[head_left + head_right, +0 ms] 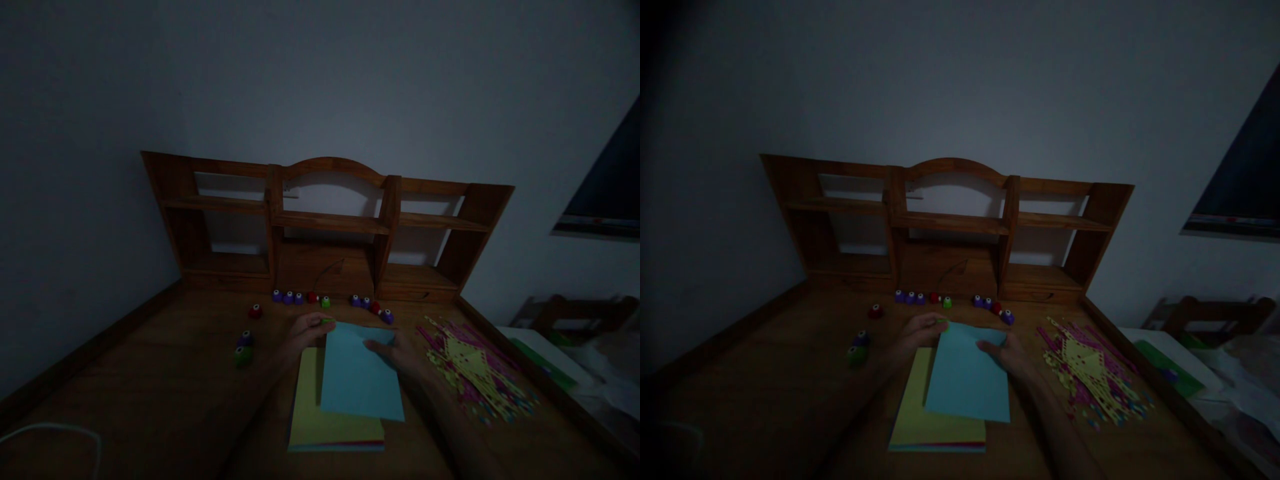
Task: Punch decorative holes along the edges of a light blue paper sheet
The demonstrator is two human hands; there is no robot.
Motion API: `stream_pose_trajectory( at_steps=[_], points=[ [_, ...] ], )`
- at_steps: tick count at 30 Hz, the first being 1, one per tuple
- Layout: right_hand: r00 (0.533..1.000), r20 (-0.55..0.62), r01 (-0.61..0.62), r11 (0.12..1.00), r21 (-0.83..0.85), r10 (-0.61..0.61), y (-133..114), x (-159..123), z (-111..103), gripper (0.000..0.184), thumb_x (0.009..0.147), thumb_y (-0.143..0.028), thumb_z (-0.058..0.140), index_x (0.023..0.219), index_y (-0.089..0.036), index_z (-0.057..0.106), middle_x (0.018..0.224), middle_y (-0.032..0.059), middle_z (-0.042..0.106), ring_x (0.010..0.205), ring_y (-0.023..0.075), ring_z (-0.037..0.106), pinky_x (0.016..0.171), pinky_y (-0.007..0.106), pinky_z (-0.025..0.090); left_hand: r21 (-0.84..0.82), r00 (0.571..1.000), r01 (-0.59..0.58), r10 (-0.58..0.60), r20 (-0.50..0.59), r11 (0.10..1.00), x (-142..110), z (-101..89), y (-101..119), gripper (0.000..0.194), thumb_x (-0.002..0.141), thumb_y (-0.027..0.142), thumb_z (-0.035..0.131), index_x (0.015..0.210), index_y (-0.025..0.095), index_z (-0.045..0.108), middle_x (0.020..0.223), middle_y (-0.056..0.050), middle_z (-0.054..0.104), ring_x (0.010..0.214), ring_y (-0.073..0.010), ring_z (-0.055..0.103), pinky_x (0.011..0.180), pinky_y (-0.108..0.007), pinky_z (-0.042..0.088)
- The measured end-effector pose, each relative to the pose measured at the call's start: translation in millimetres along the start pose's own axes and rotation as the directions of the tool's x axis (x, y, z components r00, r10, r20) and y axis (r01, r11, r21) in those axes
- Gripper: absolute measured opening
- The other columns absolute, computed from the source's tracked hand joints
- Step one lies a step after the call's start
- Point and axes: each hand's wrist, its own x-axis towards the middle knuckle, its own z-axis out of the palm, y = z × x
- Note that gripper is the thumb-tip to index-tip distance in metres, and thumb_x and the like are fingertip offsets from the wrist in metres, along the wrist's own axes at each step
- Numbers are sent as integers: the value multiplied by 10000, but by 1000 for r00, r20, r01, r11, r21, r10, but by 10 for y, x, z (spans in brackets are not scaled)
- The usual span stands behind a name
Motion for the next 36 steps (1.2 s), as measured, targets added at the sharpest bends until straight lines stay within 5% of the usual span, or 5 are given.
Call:
stream_pose_trajectory(
  at_steps=[7, 15, 24, 36],
  points=[
    [1000, 15, 6, 997, 77, -7, 80, 46, 26, 376, 666, -467, 732, 791, -126, 637, 717, 46, 668, 568, 161, 584, 506, 247, 450, 5, 995, -40, 40, -92, 999, 36, 63, -24, 337, 603, 372, 791, 823, 148, 668, 814, -68, 684, 784, -210, 617, 721, -306, 459],
    [1000, -20, -20, 989, 148, 23, 48, 47, 43, 503, 655, -448, 748, 1021, -129, 617, 939, 109, 701, 743, 238, 662, 644, 321, 533, 17, 995, -78, 79, -68, 997, 74, 21, -80, 277, 651, 357, 762, 827, 162, 676, 848, -75, 688, 804, -211, 622, 756, -323, 467],
    [991, -85, -91, 986, 138, 103, 68, 70, 17, 475, 641, -478, 748, 948, -132, 641, 898, 115, 712, 713, 251, 673, 602, 317, 537, -117, 998, 56, -53, 36, 992, 2, 29, -68, 397, 728, 460, 701, 963, 144, 648, 946, -106, 692, 832, -227, 664, 763, -338, 508],
    [979, -174, -84, 985, 153, 110, 102, 95, -25, 434, 667, -471, 732, 933, -137, 650, 862, 106, 715, 701, 251, 679, 577, 308, 531, -199, 1000, 13, -9, 22, 980, 28, -42, -65, 407, 706, 436, 738, 963, 127, 674, 1106, -141, 661, 995, -273, 632, 929, -407, 471]
  ],
)
